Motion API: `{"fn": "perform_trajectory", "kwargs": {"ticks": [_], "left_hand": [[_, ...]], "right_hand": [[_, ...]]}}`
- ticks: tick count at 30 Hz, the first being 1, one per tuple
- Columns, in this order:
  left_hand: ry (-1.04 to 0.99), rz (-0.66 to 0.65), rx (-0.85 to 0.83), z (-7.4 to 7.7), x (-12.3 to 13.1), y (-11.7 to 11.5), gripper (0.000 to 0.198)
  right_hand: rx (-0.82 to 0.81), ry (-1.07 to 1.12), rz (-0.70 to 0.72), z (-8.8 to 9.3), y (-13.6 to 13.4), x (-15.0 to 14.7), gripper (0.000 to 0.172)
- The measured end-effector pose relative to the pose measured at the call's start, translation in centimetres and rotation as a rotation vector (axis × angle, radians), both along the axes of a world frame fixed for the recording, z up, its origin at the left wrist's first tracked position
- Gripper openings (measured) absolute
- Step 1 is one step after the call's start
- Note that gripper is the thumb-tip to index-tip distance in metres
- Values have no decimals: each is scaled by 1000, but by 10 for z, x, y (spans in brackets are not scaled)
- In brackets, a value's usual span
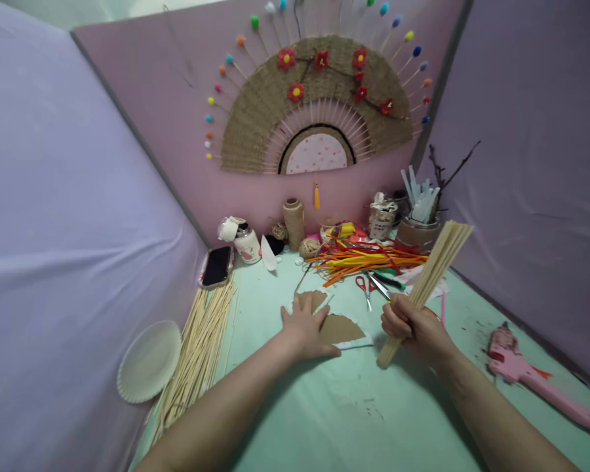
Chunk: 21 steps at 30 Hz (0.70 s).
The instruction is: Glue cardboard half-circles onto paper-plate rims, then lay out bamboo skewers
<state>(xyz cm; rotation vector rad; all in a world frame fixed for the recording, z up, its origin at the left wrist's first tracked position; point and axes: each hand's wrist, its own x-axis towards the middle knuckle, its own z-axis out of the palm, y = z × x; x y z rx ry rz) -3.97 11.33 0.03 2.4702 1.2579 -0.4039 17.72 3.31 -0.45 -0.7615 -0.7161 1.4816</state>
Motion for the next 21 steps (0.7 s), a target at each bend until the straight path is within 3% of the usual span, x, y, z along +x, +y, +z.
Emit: {"fn": "perform_trajectory", "kwargs": {"ticks": [4,8,11,13,15,18,21], "left_hand": [[37,48,37,0,-20,-3,108],[84,74,88,3,-51,10,101],[87,193,168,11,-71,22,86],[8,306,233,16,-74,20,76],[-227,383,221,18,-65,6,69],[-810,471,-87,12,-31,-34,62],[-1242,407,-767,-4,8,-76,61]], "right_hand": [[8,39,20,0,0,-1,48],[8,97,95,0,-2,-5,47],[15,127,150,-1,-5,-12,48],[20,140,192,0,-9,-17,48],[30,153,239,1,-13,-21,48],[52,179,288,5,-21,-26,48],[59,193,317,8,-29,-30,48]]}}
